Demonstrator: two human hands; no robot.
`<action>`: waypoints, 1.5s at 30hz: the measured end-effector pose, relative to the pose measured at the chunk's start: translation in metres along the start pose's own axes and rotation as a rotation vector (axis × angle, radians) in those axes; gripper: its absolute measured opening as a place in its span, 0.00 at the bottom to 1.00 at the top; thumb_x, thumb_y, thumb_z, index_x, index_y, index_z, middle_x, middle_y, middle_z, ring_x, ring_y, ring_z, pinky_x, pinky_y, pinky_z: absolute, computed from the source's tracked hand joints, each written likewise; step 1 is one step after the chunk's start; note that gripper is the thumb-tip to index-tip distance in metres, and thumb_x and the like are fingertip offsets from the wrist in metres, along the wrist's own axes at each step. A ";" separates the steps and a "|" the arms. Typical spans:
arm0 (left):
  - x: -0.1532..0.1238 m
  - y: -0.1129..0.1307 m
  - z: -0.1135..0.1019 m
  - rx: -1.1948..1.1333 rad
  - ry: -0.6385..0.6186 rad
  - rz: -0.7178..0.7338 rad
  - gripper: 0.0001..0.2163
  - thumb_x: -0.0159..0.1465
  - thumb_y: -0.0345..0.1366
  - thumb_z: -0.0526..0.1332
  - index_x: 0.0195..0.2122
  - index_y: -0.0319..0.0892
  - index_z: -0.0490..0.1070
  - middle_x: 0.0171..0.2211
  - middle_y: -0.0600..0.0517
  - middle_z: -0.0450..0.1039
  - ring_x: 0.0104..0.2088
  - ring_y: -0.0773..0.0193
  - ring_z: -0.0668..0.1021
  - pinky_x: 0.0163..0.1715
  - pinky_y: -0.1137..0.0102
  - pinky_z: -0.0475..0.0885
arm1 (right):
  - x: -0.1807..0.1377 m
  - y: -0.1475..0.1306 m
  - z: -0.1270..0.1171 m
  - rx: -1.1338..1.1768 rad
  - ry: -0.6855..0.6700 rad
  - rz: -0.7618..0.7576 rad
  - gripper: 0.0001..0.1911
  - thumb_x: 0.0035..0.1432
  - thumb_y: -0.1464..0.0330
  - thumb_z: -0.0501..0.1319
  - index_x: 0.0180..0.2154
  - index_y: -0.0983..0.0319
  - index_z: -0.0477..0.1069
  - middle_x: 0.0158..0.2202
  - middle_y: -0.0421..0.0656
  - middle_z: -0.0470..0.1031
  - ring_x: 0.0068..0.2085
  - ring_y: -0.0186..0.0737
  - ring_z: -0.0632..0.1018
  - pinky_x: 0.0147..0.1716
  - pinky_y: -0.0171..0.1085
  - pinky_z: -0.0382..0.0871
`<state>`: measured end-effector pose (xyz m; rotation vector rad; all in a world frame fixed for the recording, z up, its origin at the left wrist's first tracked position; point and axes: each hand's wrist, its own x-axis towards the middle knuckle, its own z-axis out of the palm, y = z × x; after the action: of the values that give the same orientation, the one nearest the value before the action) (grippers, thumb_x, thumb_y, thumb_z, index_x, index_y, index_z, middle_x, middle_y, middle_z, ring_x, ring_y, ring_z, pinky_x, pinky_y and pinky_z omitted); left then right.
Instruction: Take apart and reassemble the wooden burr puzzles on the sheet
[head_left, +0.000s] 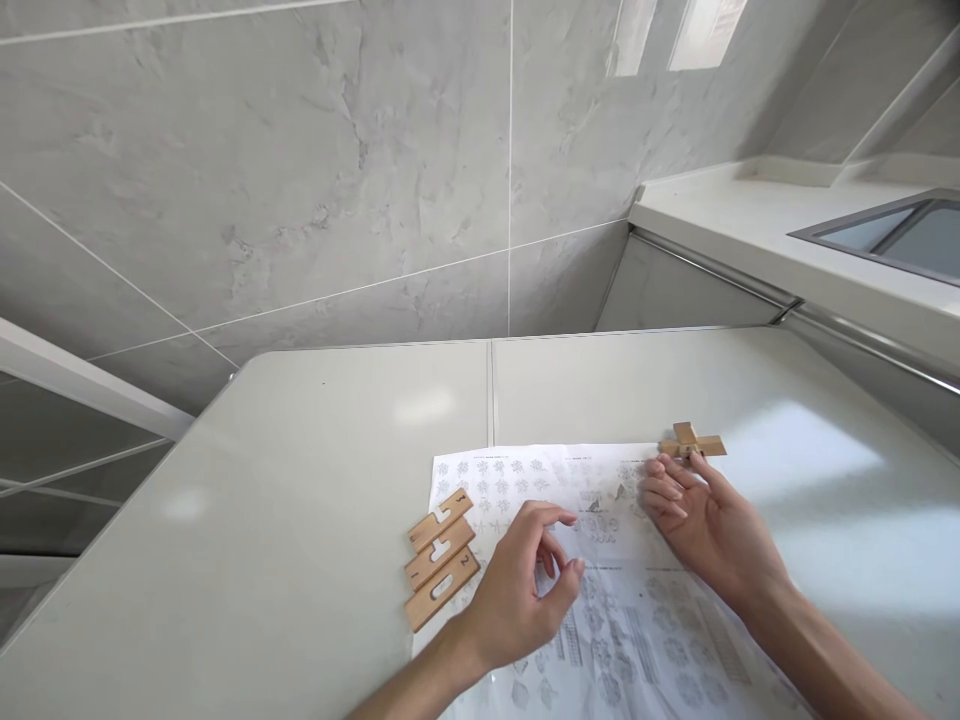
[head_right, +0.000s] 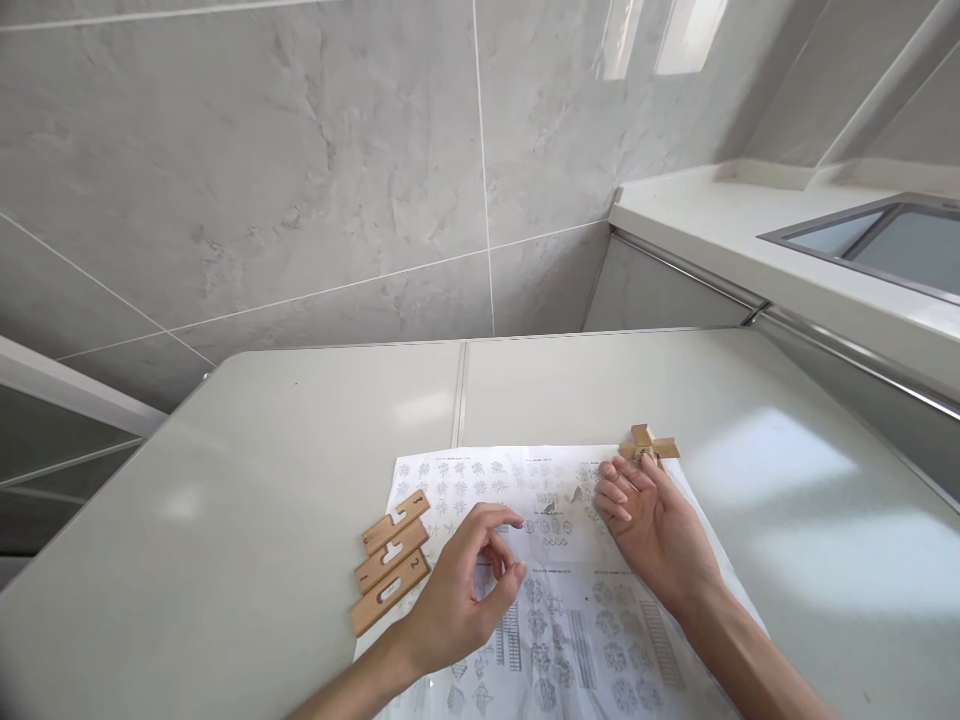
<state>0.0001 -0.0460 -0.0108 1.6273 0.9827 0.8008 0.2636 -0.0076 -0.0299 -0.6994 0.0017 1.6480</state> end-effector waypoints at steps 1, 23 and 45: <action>0.000 0.000 0.000 0.003 -0.001 -0.001 0.15 0.74 0.35 0.62 0.61 0.51 0.68 0.55 0.48 0.71 0.39 0.64 0.79 0.41 0.65 0.78 | 0.000 0.003 0.001 -0.051 -0.016 0.000 0.05 0.70 0.68 0.68 0.41 0.61 0.74 0.37 0.40 0.68 0.28 0.31 0.66 0.23 0.29 0.74; -0.030 0.033 -0.052 0.782 -0.071 0.247 0.14 0.77 0.33 0.61 0.62 0.49 0.70 0.58 0.45 0.78 0.62 0.48 0.79 0.58 0.52 0.81 | -0.016 0.020 0.016 -1.092 -0.222 -0.145 0.22 0.73 0.46 0.63 0.35 0.56 0.72 0.32 0.40 0.73 0.32 0.41 0.70 0.30 0.38 0.63; -0.071 -0.012 -0.096 1.113 -0.028 0.028 0.37 0.81 0.41 0.55 0.82 0.58 0.32 0.81 0.50 0.47 0.78 0.42 0.59 0.72 0.44 0.67 | -0.018 0.018 0.024 -1.123 -0.290 -0.186 0.26 0.71 0.42 0.62 0.35 0.57 0.70 0.32 0.41 0.74 0.33 0.42 0.73 0.35 0.42 0.70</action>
<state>-0.1171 -0.0672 -0.0003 2.5606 1.5168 0.1934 0.2374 -0.0188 -0.0089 -1.2190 -1.2324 1.4648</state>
